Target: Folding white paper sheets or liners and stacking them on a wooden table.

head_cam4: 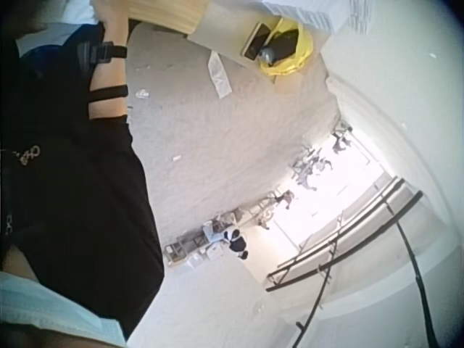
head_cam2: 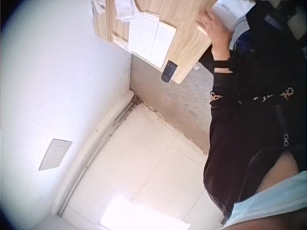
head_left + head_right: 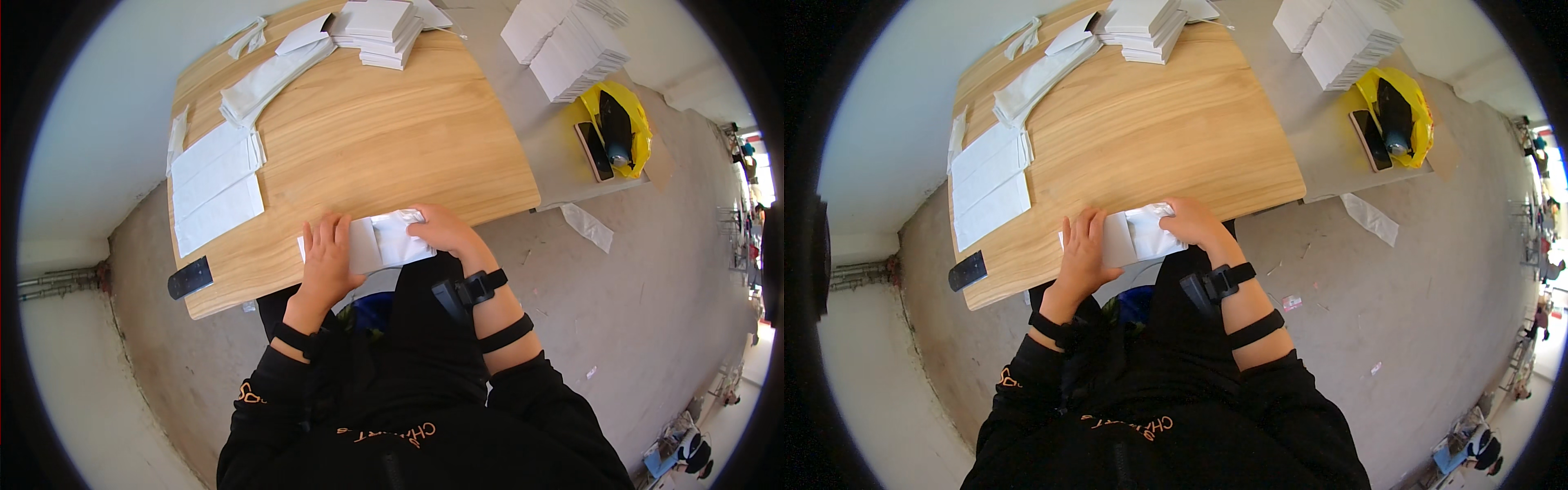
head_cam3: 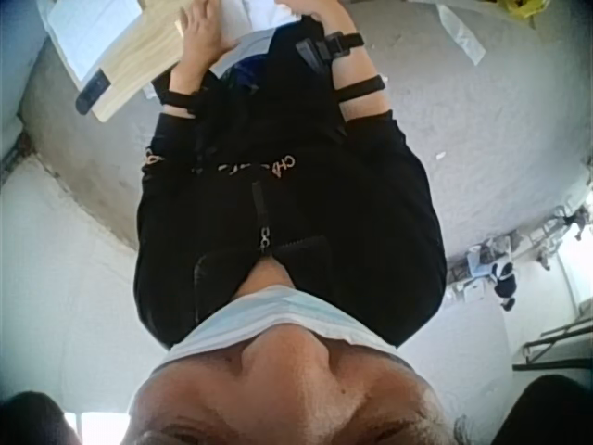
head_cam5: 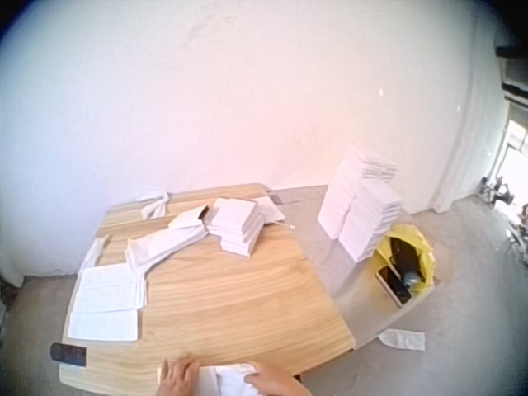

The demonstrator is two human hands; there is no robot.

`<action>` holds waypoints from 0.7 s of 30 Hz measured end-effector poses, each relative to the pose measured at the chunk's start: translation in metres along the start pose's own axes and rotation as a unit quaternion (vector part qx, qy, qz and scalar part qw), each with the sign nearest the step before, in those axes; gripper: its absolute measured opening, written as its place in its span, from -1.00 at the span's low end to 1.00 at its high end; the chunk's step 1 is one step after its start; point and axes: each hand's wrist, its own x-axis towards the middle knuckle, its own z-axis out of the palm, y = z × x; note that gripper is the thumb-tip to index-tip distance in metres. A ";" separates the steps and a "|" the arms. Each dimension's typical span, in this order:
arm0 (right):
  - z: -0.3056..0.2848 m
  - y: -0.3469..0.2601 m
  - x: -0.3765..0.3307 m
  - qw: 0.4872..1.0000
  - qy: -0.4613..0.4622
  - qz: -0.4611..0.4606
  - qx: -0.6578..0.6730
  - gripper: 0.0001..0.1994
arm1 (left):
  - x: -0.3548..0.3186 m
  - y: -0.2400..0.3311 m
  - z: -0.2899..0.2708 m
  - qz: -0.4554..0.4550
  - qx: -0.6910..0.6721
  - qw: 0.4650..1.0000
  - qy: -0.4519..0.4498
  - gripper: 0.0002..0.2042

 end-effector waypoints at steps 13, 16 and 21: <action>0.034 -0.004 -0.015 0.993 0.083 -0.071 0.037 -0.60 | 0.001 0.014 0.002 0.014 -0.005 0.999 0.044 -0.03; 0.028 -0.036 -0.036 0.993 0.078 -0.042 0.078 -0.64 | -0.001 0.016 -0.007 0.024 -0.016 0.995 0.095 -0.11; 0.046 -0.071 -0.083 0.940 0.236 -0.235 -0.069 -0.70 | -0.010 0.021 -0.013 0.037 -0.019 0.971 0.234 -0.08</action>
